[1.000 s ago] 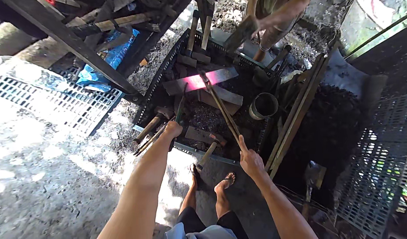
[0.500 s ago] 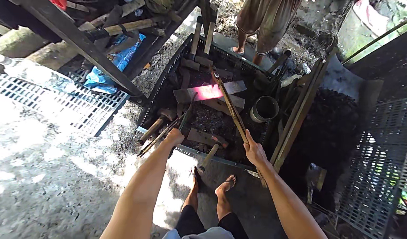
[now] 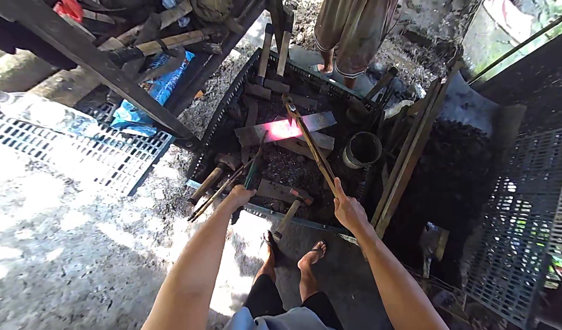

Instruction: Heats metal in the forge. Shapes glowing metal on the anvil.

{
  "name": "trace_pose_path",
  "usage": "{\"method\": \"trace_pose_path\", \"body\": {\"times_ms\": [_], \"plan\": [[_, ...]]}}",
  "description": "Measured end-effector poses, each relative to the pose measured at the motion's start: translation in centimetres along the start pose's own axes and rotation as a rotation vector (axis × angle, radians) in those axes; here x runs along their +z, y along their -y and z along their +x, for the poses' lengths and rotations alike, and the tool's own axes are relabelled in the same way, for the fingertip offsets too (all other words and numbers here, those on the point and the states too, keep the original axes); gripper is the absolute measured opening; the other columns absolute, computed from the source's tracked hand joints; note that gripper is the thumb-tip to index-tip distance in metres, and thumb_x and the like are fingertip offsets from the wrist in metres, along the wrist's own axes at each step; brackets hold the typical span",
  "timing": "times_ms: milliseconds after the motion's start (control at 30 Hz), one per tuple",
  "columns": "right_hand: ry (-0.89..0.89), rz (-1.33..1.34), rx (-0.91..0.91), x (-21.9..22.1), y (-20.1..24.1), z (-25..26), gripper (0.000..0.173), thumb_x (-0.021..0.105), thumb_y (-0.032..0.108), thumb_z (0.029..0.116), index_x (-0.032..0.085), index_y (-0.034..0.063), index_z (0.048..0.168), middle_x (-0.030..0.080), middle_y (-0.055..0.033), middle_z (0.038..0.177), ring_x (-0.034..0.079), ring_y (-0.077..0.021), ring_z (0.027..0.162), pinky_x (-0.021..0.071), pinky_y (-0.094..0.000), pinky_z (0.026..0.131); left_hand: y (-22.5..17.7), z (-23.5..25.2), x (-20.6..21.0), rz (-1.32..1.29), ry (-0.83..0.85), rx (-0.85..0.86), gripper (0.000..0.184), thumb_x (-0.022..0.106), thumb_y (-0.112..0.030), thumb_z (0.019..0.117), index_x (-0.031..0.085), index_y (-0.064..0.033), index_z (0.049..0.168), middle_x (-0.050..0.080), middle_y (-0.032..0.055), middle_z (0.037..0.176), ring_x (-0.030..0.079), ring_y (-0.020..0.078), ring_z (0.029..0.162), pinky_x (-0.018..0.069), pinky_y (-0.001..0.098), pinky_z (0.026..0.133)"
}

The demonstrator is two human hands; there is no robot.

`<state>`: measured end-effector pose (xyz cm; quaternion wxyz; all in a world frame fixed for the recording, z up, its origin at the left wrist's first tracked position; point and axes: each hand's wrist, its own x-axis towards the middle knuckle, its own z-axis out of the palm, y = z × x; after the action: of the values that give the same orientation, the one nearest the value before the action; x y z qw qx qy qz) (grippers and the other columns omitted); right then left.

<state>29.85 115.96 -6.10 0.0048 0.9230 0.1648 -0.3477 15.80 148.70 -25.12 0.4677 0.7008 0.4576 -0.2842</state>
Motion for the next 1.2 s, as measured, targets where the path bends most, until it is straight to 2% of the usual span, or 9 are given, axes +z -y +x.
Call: {"method": "trace_pose_path", "body": {"times_ms": [100, 267, 433, 567, 1033, 1200], "plan": [[0.018, -0.011, -0.002, -0.4, 0.4, -0.1, 0.068, 0.035, 0.032, 0.1113, -0.005, 0.0374, 0.166, 0.072, -0.0188, 0.113, 0.071, -0.0366, 0.106, 0.0562, -0.0545, 0.092, -0.7, -0.4, 0.6, 0.147, -0.042, -0.004, 0.029, 0.060, -0.025, 0.0982, 0.064, 0.0044, 0.102, 0.066, 0.0224, 0.093, 0.065, 0.0325, 0.079, 0.0546, 0.0551, 0.074], [0.019, -0.007, 0.005, -0.7, 1.1, -0.4, 0.068, 0.035, 0.031, 0.1111, -0.006, 0.0373, 0.166, 0.071, -0.0195, 0.112, 0.071, -0.0373, 0.106, 0.0565, -0.0557, 0.090, -1.4, -1.1, 0.7, 0.236, -0.037, 0.003, 0.030, 0.057, -0.022, 0.0993, 0.065, 0.0071, 0.100, 0.067, 0.0278, 0.104, 0.068, 0.0394, 0.092, 0.0536, 0.0601, 0.083], [0.030, -0.007, 0.007, -0.8, 1.2, -0.3, 0.069, 0.035, 0.031, 0.1111, -0.007, 0.0385, 0.165, 0.071, -0.0189, 0.113, 0.071, -0.0373, 0.106, 0.0564, -0.0559, 0.090, -1.1, -0.6, 0.5, 0.223, -0.049, -0.008, 0.028, 0.058, -0.022, 0.0985, 0.065, 0.0053, 0.099, 0.067, 0.0258, 0.101, 0.067, 0.0362, 0.087, 0.0543, 0.0577, 0.078], [0.037, -0.020, 0.013, -1.0, 1.2, -0.3, 0.069, 0.035, 0.031, 0.1109, -0.007, 0.0378, 0.165, 0.071, -0.0186, 0.113, 0.071, -0.0373, 0.106, 0.0564, -0.0559, 0.090, -1.2, -0.5, 0.6, 0.214, -0.052, -0.031, 0.029, 0.058, -0.022, 0.0981, 0.065, 0.0054, 0.101, 0.067, 0.0266, 0.104, 0.068, 0.0375, 0.090, 0.0549, 0.0588, 0.080], [0.052, -0.009, -0.003, -0.8, 0.4, 0.1, 0.068, 0.035, 0.030, 0.1107, -0.005, 0.0375, 0.166, 0.071, -0.0190, 0.113, 0.071, -0.0372, 0.105, 0.0570, -0.0553, 0.089, -1.2, -0.6, 1.1, 0.178, -0.046, -0.050, 0.026, 0.056, -0.020, 0.0983, 0.063, 0.0051, 0.104, 0.065, 0.0259, 0.105, 0.068, 0.0352, 0.086, 0.0561, 0.0561, 0.076], [0.049, 0.025, -0.017, -0.4, -0.3, 0.1, 0.068, 0.036, 0.031, 0.1106, -0.002, 0.0375, 0.166, 0.072, -0.0186, 0.112, 0.071, -0.0367, 0.103, 0.0570, -0.0552, 0.089, -2.1, -1.3, 1.9, 0.198, -0.052, -0.041, 0.028, 0.058, -0.022, 0.0985, 0.065, 0.0058, 0.101, 0.066, 0.0276, 0.104, 0.068, 0.0381, 0.088, 0.0550, 0.0589, 0.079]]}}
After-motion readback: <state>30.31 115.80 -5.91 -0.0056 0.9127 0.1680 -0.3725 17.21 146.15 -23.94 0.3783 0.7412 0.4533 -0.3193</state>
